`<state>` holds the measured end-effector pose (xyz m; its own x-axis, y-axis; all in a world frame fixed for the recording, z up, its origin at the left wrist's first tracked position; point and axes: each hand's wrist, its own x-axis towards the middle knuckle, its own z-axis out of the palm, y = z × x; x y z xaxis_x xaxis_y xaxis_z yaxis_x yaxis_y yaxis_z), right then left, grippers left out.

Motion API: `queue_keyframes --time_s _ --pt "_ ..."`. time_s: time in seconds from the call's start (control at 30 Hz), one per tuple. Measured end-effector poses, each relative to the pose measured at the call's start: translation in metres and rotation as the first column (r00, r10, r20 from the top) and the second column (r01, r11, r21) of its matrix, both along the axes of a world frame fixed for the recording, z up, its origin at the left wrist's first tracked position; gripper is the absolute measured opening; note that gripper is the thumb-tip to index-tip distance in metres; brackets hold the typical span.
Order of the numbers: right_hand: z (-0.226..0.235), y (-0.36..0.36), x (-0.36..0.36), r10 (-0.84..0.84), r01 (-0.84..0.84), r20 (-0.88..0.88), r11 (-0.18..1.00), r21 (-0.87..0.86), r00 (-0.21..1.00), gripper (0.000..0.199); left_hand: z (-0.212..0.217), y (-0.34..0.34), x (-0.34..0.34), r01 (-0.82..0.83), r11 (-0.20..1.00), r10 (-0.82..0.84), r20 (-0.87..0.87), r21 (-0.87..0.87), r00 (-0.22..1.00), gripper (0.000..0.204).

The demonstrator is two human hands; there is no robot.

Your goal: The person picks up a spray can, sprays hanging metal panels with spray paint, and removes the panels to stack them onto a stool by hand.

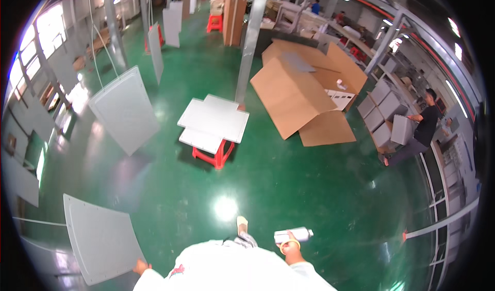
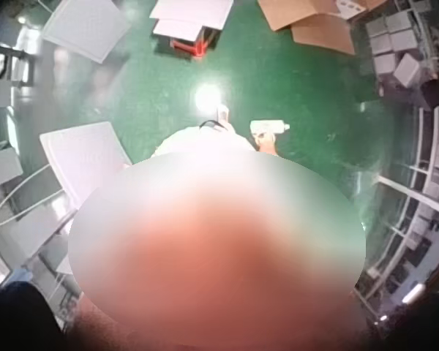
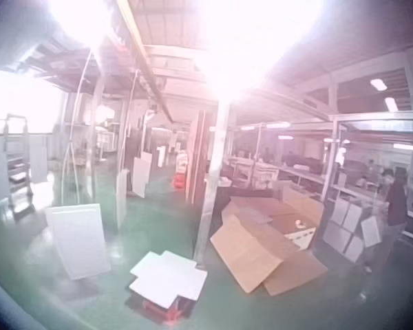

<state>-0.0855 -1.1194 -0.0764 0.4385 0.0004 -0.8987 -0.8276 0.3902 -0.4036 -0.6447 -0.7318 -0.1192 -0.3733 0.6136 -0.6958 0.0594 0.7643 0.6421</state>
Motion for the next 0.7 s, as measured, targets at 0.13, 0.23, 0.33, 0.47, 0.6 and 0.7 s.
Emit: queue_keyframes --time_s 0.13,0.23,0.33,0.47,0.6,0.7 --pt "0.023 0.023 0.052 0.927 -0.398 -0.327 -0.373 -0.838 -0.182 0.069 0.007 -0.001 0.076 -0.383 0.924 0.383 0.018 -0.002 0.924 0.048" --pt "0.003 0.035 0.094 0.751 -0.474 -0.067 0.342 -0.811 0.656 0.07 0.045 -0.002 0.147 -0.422 0.907 0.422 -0.047 0.019 0.905 0.046" --pt "-0.054 0.003 0.157 0.294 -0.324 -0.157 0.919 -0.226 0.943 0.06 0.069 -0.016 0.191 -0.258 0.966 0.258 0.039 -0.007 0.965 0.056" --pt "0.026 0.061 0.2 0.84 -0.453 -0.352 -0.525 -0.72 -0.414 0.07 0.081 -0.069 0.211 -0.073 0.992 0.082 0.087 -0.099 0.993 0.033" --pt "0.018 0.115 0.214 0.913 -0.558 -0.326 -0.407 -0.723 -0.244 0.072 0.101 -0.127 0.226 0.206 0.942 -0.211 0.009 -0.266 0.977 0.019" --pt "-0.038 0.152 0.21 0.655 -0.624 -0.086 0.659 -0.419 0.75 0.063 0.104 -0.16 0.226 0.165 0.941 -0.165 0.024 -0.294 0.986 0.018"
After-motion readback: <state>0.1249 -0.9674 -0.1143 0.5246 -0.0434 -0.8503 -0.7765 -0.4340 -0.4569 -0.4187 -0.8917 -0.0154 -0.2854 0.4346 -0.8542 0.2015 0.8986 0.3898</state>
